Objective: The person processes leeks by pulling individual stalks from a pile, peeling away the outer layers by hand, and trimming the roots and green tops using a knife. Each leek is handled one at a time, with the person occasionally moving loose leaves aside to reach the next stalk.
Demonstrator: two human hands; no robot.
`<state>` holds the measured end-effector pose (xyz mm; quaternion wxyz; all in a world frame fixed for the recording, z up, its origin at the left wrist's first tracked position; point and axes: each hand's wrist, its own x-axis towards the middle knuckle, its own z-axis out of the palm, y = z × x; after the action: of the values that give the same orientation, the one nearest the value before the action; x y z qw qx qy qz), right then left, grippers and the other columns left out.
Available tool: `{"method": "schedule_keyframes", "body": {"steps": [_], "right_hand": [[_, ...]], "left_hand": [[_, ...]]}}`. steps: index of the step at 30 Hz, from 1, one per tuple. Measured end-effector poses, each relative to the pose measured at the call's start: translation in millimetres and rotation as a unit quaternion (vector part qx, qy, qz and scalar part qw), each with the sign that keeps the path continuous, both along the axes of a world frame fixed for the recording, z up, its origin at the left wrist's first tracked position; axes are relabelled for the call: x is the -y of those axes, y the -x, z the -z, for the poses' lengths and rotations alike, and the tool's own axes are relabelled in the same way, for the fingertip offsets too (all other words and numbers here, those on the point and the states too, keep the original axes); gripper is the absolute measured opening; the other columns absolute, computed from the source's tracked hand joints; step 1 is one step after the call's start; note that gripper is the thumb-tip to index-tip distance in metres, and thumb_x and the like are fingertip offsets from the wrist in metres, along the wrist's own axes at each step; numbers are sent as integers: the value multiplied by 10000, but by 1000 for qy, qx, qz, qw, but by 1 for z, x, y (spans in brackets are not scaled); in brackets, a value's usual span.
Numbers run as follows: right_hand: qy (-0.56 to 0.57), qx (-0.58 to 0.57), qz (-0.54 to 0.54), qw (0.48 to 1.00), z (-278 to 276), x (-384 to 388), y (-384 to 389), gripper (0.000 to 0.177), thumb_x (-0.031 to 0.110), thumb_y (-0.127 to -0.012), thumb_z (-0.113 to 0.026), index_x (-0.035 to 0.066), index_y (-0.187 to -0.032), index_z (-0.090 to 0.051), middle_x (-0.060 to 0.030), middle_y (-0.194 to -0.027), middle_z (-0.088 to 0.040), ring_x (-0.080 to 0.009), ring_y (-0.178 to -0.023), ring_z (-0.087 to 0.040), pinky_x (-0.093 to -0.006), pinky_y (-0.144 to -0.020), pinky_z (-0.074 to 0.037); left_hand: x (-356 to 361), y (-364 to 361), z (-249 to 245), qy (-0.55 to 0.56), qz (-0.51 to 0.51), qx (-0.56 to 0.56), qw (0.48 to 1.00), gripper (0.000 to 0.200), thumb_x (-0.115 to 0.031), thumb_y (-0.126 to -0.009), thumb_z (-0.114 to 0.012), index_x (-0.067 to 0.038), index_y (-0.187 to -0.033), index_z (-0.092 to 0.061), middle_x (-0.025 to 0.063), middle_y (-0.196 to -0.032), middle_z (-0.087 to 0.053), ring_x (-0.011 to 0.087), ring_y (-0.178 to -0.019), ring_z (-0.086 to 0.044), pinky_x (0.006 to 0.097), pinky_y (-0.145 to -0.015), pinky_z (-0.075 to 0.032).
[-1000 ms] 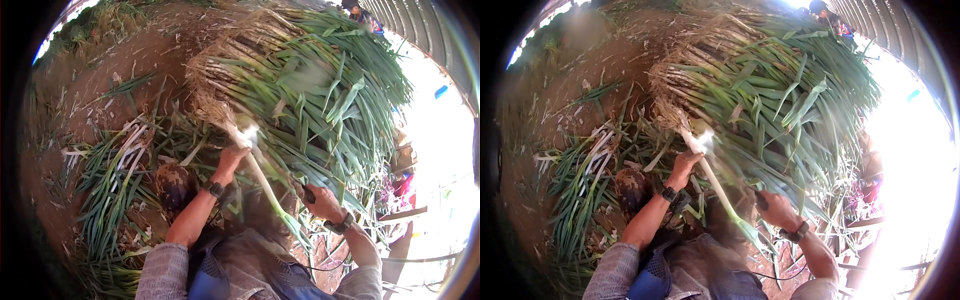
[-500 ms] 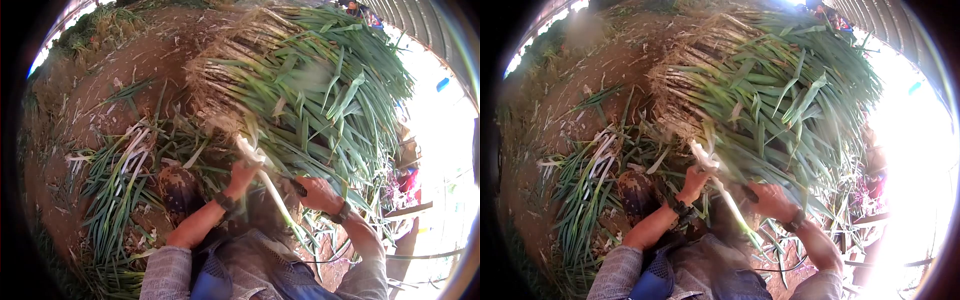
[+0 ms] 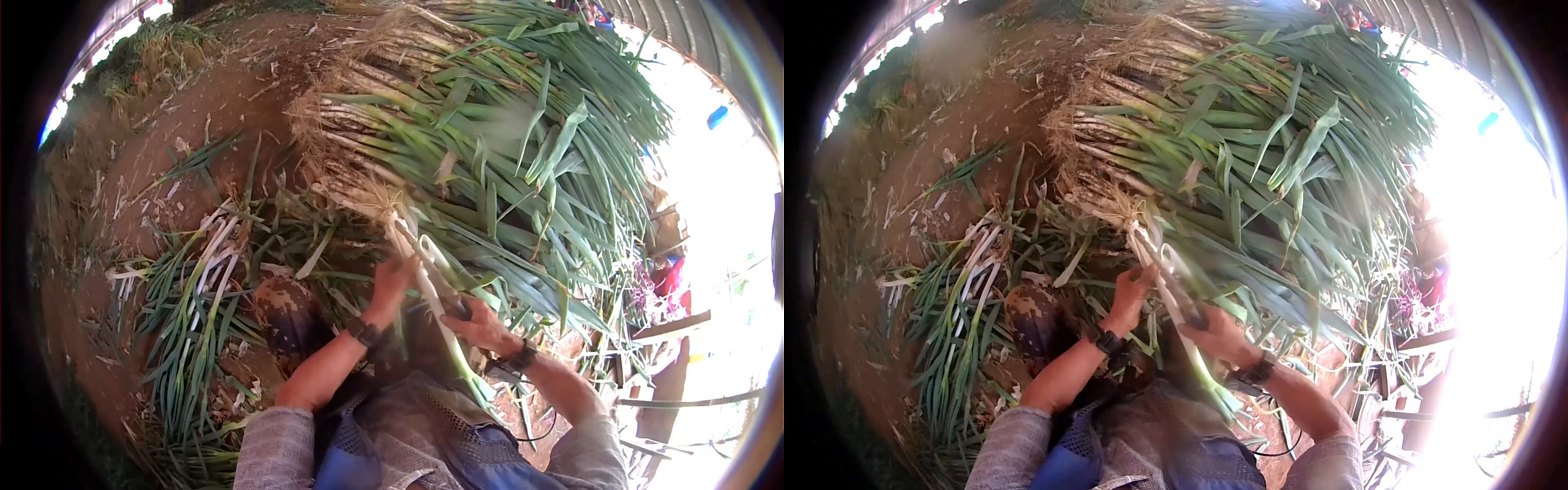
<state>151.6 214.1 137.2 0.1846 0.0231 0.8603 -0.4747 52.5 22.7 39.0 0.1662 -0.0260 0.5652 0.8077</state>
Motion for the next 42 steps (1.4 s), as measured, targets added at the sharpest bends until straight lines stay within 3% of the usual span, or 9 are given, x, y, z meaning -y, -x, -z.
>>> {"method": "schedule_keyframes", "body": {"steps": [12,23,28,30,35,37,38,41,42], "right_hand": [[194,227,-7,954,-29,-42,-5,585,249,-876,-697,46,-1369,-457,-59,-905,-668,-110,-668,-585,-235,-512,-397],[189,246,31,950,-41,-71,-36,762,254,-831,-742,47,-1449,-346,-109,-1207,-533,-193,-1061,-566,-312,-915,-453],[135,225,17,965,-63,-69,-42,620,176,-847,-741,38,-1388,-471,-120,-1165,-613,-225,-983,-639,-340,-911,-488],[160,129,24,978,-64,-64,-64,561,180,-847,-746,27,-1341,-530,-77,-1058,-649,-178,-951,-626,-332,-878,-491],[113,99,67,986,-34,-68,-45,634,213,-840,-731,-22,-1384,-505,-141,-1211,-622,-202,-1042,-597,-341,-944,-460],[72,-26,17,997,-30,-45,-11,615,299,-845,-719,-32,-1334,-550,-155,-1149,-664,-213,-993,-626,-347,-878,-495],[84,3,15,996,-25,-38,3,560,297,-854,-719,-25,-1289,-576,-128,-1035,-676,-192,-908,-632,-334,-811,-506],[71,34,12,997,-27,-14,37,442,301,-877,-710,-5,-1182,-618,-66,-819,-660,-144,-729,-620,-307,-661,-504],[45,33,15,998,-29,-5,42,383,307,-891,-702,9,-1122,-633,-30,-718,-632,-118,-637,-600,-294,-577,-490]], "left_hand": [[3,8,-28,33,-107,-197,974,348,-345,-910,-714,2,-917,-686,40,-814,-691,121,-722,-638,254,-607,-508],[47,41,-72,163,355,-295,872,257,-224,-896,-714,-70,-1095,-662,38,-925,-671,113,-814,-613,291,-688,-509],[143,153,-115,447,-13,-438,780,238,-295,-922,-620,-104,-784,-656,69,-808,-669,179,-749,-633,338,-676,-511],[252,216,-143,59,-294,-272,914,419,-447,-991,-480,-72,-1095,-635,51,-900,-669,186,-824,-656,335,-720,-526],[361,234,-237,656,-241,-152,699,647,-481,-830,-715,62,-1151,-570,219,-957,-691,397,-872,-685,473,-750,-533],[287,210,-191,600,-424,-292,612,571,-422,-832,-704,68,-1103,-592,257,-949,-671,383,-880,-655,471,-818,-481],[230,162,-195,456,-294,-269,796,476,-381,-853,-681,41,-1063,-614,237,-927,-669,372,-831,-634,474,-807,-469],[103,74,-84,417,-44,-514,748,256,-253,-972,-513,-23,-942,-622,225,-882,-610,366,-820,-604,458,-703,-459],[59,34,-75,333,1,-409,849,247,-233,-985,-489,-20,-966,-612,214,-937,-610,363,-880,-600,432,-713,-467]]}}
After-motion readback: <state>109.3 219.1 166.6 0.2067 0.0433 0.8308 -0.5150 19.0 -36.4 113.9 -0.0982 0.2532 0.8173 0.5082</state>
